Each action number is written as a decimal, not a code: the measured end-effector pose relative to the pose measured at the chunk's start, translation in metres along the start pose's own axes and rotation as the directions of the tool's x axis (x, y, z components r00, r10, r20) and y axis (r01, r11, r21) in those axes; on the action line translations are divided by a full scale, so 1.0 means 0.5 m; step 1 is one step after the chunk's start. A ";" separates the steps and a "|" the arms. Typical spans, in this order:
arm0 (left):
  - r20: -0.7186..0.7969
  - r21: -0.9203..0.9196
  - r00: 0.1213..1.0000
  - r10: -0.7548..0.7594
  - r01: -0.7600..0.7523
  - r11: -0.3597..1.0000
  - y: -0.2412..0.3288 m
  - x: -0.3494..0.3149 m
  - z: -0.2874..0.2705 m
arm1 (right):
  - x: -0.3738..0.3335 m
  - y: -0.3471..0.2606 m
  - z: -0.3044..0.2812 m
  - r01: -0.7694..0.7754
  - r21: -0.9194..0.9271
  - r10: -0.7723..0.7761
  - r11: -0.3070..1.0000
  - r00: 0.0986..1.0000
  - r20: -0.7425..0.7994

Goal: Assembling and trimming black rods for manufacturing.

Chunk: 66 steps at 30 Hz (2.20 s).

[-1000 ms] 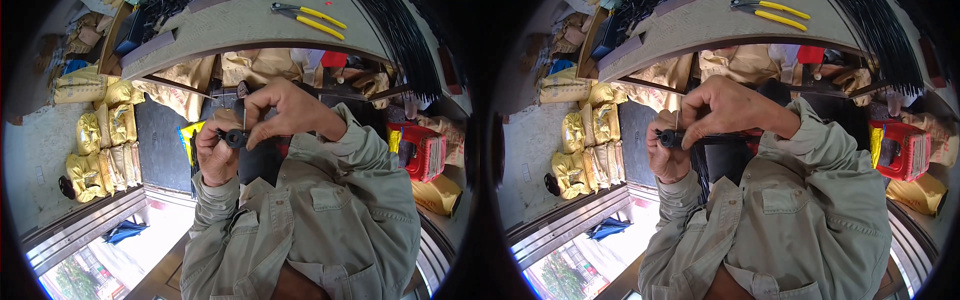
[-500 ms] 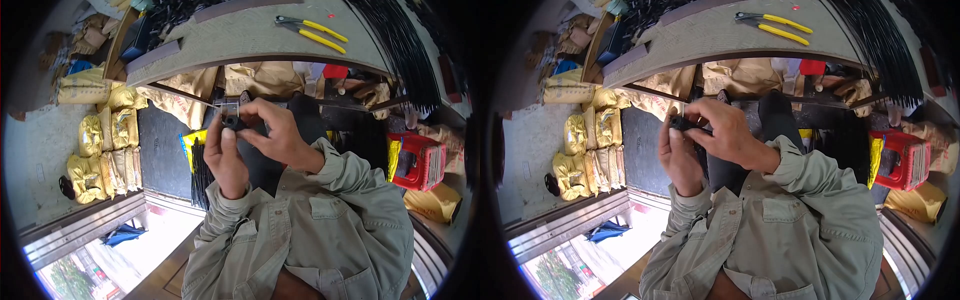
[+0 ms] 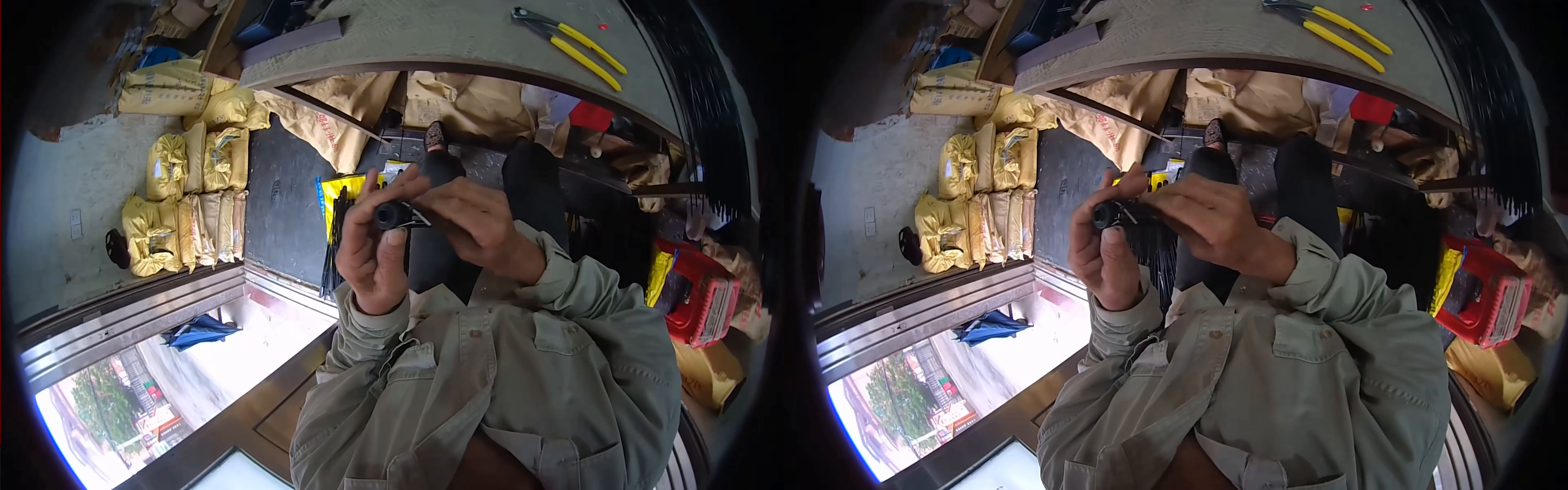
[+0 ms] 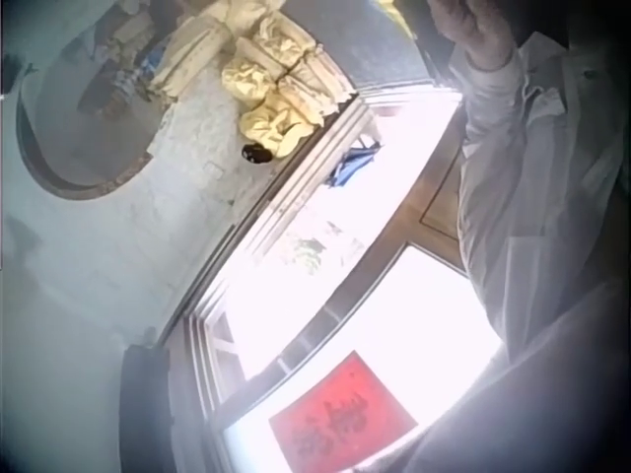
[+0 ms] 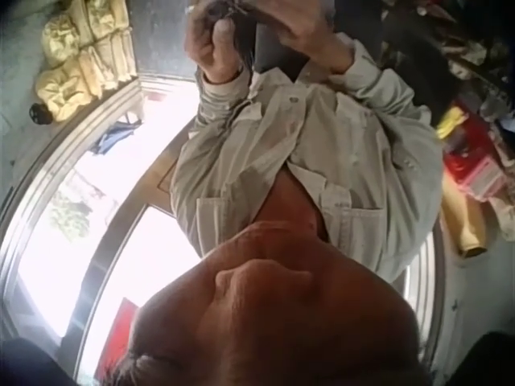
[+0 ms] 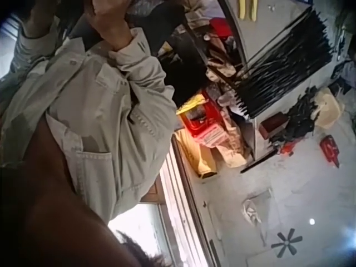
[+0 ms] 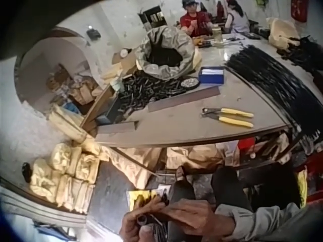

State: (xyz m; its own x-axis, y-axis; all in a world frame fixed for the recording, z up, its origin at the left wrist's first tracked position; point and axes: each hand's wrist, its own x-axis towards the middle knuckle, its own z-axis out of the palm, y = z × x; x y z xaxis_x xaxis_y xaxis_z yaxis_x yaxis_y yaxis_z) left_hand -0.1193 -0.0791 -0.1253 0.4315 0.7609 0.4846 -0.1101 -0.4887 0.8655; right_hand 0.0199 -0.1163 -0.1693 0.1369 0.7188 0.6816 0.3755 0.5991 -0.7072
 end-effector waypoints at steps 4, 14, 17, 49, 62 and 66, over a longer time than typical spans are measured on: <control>-0.029 0.046 1.000 -0.002 0.003 0.999 0.000 -0.007 0.005 | 0.004 0.001 -0.008 0.033 0.045 -0.035 0.998 0.998 0.053; 0.209 -0.163 0.978 0.021 0.013 0.987 -0.029 0.039 0.011 | 0.009 0.035 -0.050 -0.042 0.283 -0.028 0.958 0.971 0.238; 0.228 -0.216 0.967 0.114 -0.064 0.974 -0.043 0.040 0.015 | 0.012 0.038 -0.063 -0.105 0.304 0.007 0.947 0.951 0.309; -0.100 -0.113 0.959 -0.267 0.255 0.960 -0.020 -0.008 0.047 | 0.131 -0.091 -0.185 0.599 -0.800 -0.361 -0.044 0.737 0.572; -0.248 0.101 0.965 -0.085 0.113 0.988 -0.018 -0.006 0.056 | -0.014 -0.056 -0.086 0.150 -0.883 -0.197 0.444 0.978 0.067; -0.069 -0.092 0.994 -0.082 0.075 0.993 -0.022 0.004 0.033 | 0.052 -0.110 -0.193 0.231 -0.680 0.192 0.696 0.853 0.486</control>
State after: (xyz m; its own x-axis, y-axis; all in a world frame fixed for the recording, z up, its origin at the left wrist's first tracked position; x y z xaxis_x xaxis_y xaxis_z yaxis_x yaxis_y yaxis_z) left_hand -0.1028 -0.0794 -0.1360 0.3762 0.8261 0.4196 -0.1595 -0.3883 0.9076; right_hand 0.0910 -0.1648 -0.0947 -0.2566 0.8994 0.3540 0.9164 0.3428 -0.2066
